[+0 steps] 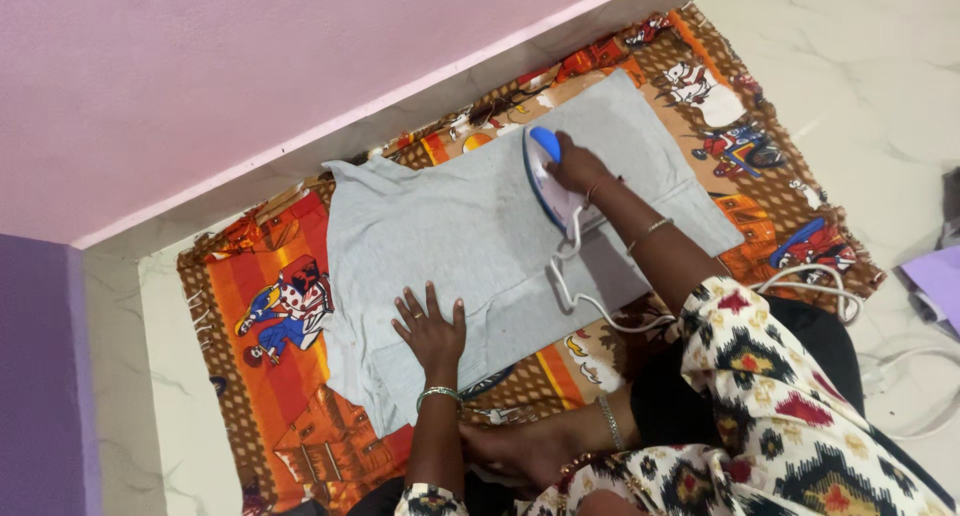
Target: The person irons a light gray t-shirt laid out on a patterned mat on the floor. They use a blue and white iron to smooth the fabric, then fold the shirt neatly.
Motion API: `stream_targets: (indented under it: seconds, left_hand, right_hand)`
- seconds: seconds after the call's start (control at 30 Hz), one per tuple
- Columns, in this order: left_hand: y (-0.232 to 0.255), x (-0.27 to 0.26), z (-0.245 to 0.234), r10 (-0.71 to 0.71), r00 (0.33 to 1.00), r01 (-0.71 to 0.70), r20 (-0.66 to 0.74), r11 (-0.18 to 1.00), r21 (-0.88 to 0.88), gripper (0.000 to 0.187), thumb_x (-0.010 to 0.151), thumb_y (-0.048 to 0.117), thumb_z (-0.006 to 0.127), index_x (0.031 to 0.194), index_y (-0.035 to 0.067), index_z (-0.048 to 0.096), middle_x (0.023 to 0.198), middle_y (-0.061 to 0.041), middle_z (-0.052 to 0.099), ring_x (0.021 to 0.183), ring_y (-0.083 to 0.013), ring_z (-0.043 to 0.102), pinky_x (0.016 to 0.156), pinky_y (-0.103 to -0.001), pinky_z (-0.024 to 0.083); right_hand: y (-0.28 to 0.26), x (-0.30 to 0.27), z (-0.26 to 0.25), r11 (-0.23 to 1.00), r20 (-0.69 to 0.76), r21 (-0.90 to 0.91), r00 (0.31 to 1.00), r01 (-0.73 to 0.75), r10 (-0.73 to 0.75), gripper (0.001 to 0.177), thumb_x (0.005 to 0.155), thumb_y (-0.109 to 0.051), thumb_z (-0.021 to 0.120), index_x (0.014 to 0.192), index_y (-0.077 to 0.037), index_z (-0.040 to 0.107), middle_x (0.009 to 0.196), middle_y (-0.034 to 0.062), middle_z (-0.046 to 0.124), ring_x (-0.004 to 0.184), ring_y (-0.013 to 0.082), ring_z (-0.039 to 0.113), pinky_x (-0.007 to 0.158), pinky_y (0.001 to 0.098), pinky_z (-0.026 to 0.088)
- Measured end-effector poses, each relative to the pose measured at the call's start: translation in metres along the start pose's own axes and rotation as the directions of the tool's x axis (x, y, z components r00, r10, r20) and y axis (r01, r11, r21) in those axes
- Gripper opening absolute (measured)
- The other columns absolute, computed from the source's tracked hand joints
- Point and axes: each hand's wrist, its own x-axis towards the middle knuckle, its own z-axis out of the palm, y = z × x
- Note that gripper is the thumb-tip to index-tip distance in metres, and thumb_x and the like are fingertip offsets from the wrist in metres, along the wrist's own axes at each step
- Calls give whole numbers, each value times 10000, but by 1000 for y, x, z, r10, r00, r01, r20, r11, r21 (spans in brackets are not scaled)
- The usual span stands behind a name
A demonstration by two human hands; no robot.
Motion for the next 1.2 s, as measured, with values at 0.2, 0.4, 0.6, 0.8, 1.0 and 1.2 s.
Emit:
stream_targets:
  seconds: [0.2, 0.4, 0.6, 0.8, 1.0, 1.2]
  left_hand:
    - [-3, -3, 4, -3, 1000, 3, 5, 1000, -7, 750, 962, 630, 487, 1568, 193, 409, 1642, -270, 249, 1541, -459, 143, 1187, -680, 97]
    - [-3, -3, 4, 9, 1000, -9, -21, 1000, -28, 752, 963, 631, 481, 1564, 184, 418, 1648, -269, 241, 1540, -455, 130, 1183, -684, 86]
    - [-4, -5, 7, 13, 999, -14, -30, 1000, -17, 743, 968, 629, 481, 1558, 182, 430, 1649, -264, 249, 1545, -454, 144, 1189, -686, 104]
    - [-4, -4, 5, 19, 999, -20, -46, 1000, -11, 742, 972, 622, 482, 1562, 176, 425, 1636, -274, 256, 1539, -458, 150, 1176, -696, 116]
    - [-2, -2, 3, 15, 1000, -16, -27, 1000, -14, 742, 968, 622, 484, 1557, 175, 425, 1640, -266, 250, 1536, -460, 147, 1178, -694, 112]
    - [-3, -5, 7, 22, 999, -24, -42, 999, -30, 735, 982, 627, 472, 1551, 164, 440, 1641, -277, 246, 1536, -467, 140, 1176, -697, 107]
  right_hand:
    - [-17, -5, 17, 1000, 6, -9, 1000, 0, 0, 789, 963, -369, 641, 1576, -69, 246, 1186, 294, 683, 1107, 450, 657, 962, 504, 505]
    - [-43, -8, 26, 999, 58, -36, 998, 13, -10, 788, 977, -373, 625, 1588, -63, 235, 1168, 301, 691, 1077, 453, 674, 951, 515, 513]
    - [-56, -19, 42, 997, 103, -40, 993, 60, -56, 802, 966, -376, 628, 1588, -75, 222, 1160, 293, 688, 1061, 449, 675, 926, 517, 520]
    - [-88, 9, 55, 997, 91, -53, 994, 62, -57, 794, 965, -371, 629, 1589, -71, 242, 1160, 272, 706, 1065, 438, 682, 923, 516, 527]
    - [-103, 9, 54, 998, 120, -17, 991, 63, -61, 808, 952, -353, 633, 1600, -105, 219, 1166, 252, 701, 1052, 422, 685, 917, 509, 523]
    - [-98, -2, 52, 980, 180, -59, 968, 189, -176, 792, 939, -375, 654, 1592, -149, 268, 1166, 246, 707, 1056, 405, 690, 918, 504, 529]
